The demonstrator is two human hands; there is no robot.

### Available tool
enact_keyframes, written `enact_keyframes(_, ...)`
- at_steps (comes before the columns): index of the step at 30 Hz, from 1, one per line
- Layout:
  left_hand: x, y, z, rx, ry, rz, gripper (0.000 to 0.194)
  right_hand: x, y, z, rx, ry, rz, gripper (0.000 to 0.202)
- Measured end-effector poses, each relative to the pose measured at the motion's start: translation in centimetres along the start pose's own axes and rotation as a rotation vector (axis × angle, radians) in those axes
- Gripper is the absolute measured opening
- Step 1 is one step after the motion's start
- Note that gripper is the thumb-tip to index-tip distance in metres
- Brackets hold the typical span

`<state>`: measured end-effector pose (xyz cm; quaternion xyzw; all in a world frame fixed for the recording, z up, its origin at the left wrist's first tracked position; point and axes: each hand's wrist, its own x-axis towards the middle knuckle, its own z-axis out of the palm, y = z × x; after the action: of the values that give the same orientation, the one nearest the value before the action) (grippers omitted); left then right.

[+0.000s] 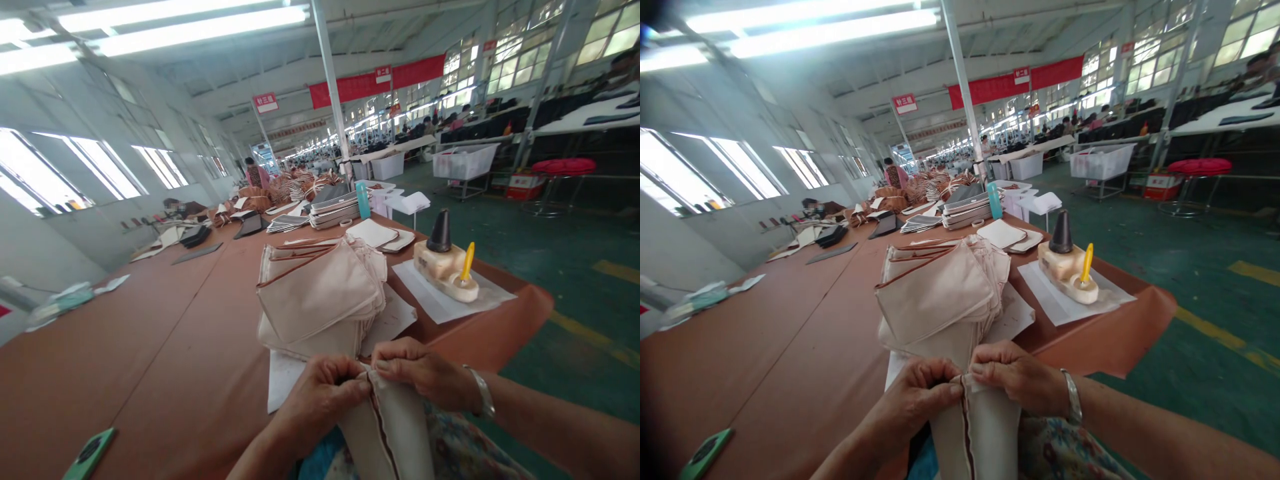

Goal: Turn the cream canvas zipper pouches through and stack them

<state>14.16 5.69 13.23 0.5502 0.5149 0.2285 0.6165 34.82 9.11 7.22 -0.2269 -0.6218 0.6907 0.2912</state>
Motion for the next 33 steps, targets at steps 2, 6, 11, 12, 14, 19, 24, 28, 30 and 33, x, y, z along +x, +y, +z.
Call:
enact_keyframes(2, 0.5, 0.0, 0.2, 0.061, 0.024, -0.003, 0.031, 0.2, -0.3, 0.0, -0.016, 0.026, -0.027, 0.041)
enact_keyframes(6, 1.2, 0.0, 0.5, 0.128, 0.052, -0.027, 0.024, 0.7, -0.4, 0.2, -0.095, 0.09, 0.012, 0.035)
enact_keyframes(11, 2.2, -0.4, 0.6, 0.266, 0.108, -0.113, 0.026, 1.3, 0.3, 0.1, -0.14, 0.172, 0.104, 0.019)
enact_keyframes(12, 2.4, -0.6, 0.6, 0.284, 0.128, -0.119, 0.025, 1.4, 0.5, 0.0, -0.136, 0.185, 0.111, 0.017)
enact_keyframes(14, 2.9, -0.9, 0.6, 0.283, 0.143, -0.139, 0.024, 1.5, 0.8, -0.2, -0.095, 0.195, 0.11, 0.011)
enact_keyframes(19, 3.4, -1.6, 0.4, 0.116, 0.059, -0.19, 0.024, 0.9, 1.6, -0.6, -0.022, 0.18, -0.015, 0.008)
enact_keyframes(24, 2.7, -1.9, 0.5, -0.188, 0.025, -0.159, 0.029, -0.2, 1.9, -1.2, -0.425, 0.087, -0.475, 0.016)
enact_keyframes(28, 2.4, -2.1, 0.7, -0.347, 0.019, -0.148, 0.036, -0.2, 2.0, -1.4, -0.617, 0.084, -0.65, 0.018)
enact_keyframes(30, 2.3, -2.1, 0.8, -0.322, -0.024, -0.166, 0.037, -0.3, 1.9, -1.2, -0.646, 0.088, -0.712, 0.015)
enact_keyframes(33, 2.1, -2.0, 0.9, -0.229, -0.032, -0.119, 0.039, -0.9, 1.4, -0.8, -0.603, 0.092, -0.747, 0.014)
